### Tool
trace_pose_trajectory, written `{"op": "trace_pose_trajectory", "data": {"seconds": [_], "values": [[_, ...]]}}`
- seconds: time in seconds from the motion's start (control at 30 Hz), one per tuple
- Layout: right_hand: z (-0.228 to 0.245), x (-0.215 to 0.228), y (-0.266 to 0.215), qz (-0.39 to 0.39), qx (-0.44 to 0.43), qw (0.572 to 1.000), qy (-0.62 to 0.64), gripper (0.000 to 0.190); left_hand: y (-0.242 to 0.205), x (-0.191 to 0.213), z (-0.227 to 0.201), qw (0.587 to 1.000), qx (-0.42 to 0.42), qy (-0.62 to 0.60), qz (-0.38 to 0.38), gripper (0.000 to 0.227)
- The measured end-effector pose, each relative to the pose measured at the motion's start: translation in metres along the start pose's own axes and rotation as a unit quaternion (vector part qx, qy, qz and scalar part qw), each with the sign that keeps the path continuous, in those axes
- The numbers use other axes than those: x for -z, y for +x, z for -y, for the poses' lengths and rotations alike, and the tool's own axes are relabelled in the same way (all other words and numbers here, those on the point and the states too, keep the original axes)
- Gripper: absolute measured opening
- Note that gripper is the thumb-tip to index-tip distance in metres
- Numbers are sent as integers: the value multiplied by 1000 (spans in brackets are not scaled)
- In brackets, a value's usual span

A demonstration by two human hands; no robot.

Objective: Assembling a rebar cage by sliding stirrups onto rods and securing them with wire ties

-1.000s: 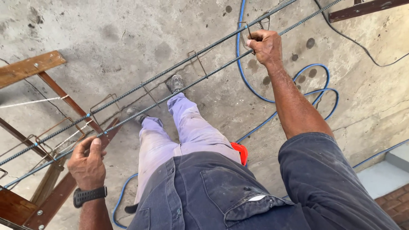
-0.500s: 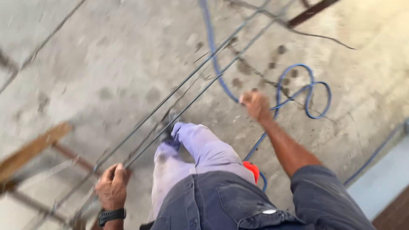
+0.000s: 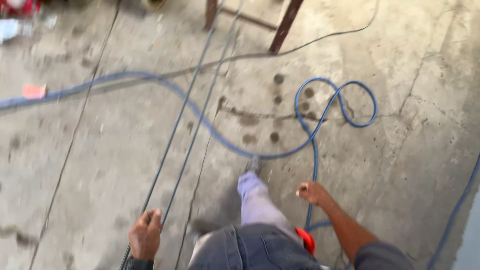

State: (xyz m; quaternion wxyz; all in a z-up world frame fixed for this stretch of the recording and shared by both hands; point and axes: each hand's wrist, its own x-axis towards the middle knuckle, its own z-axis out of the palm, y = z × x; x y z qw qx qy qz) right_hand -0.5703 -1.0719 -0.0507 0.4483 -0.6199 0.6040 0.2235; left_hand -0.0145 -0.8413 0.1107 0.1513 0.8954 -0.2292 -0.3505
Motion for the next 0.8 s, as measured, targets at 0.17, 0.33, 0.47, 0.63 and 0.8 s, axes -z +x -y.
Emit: {"op": "trace_pose_trajectory", "data": {"seconds": [0.17,0.33,0.47,0.63,0.8], "values": [[-26,130,11,2,-49,997,61,28,21,-64,-215,996,4,5,88,35],[-72,245,34,-37,-101,989,105,42,59,-127,-353,986,-67,77,132,30],[-109,294,59,-67,-172,964,190,42,105,-168,-422,971,-128,132,152,30],[-173,330,133,-48,-112,990,74,40,182,-221,-528,972,-90,130,174,28],[-258,379,195,-54,246,965,-75,27,316,-318,-591,968,-116,120,187,25]]}}
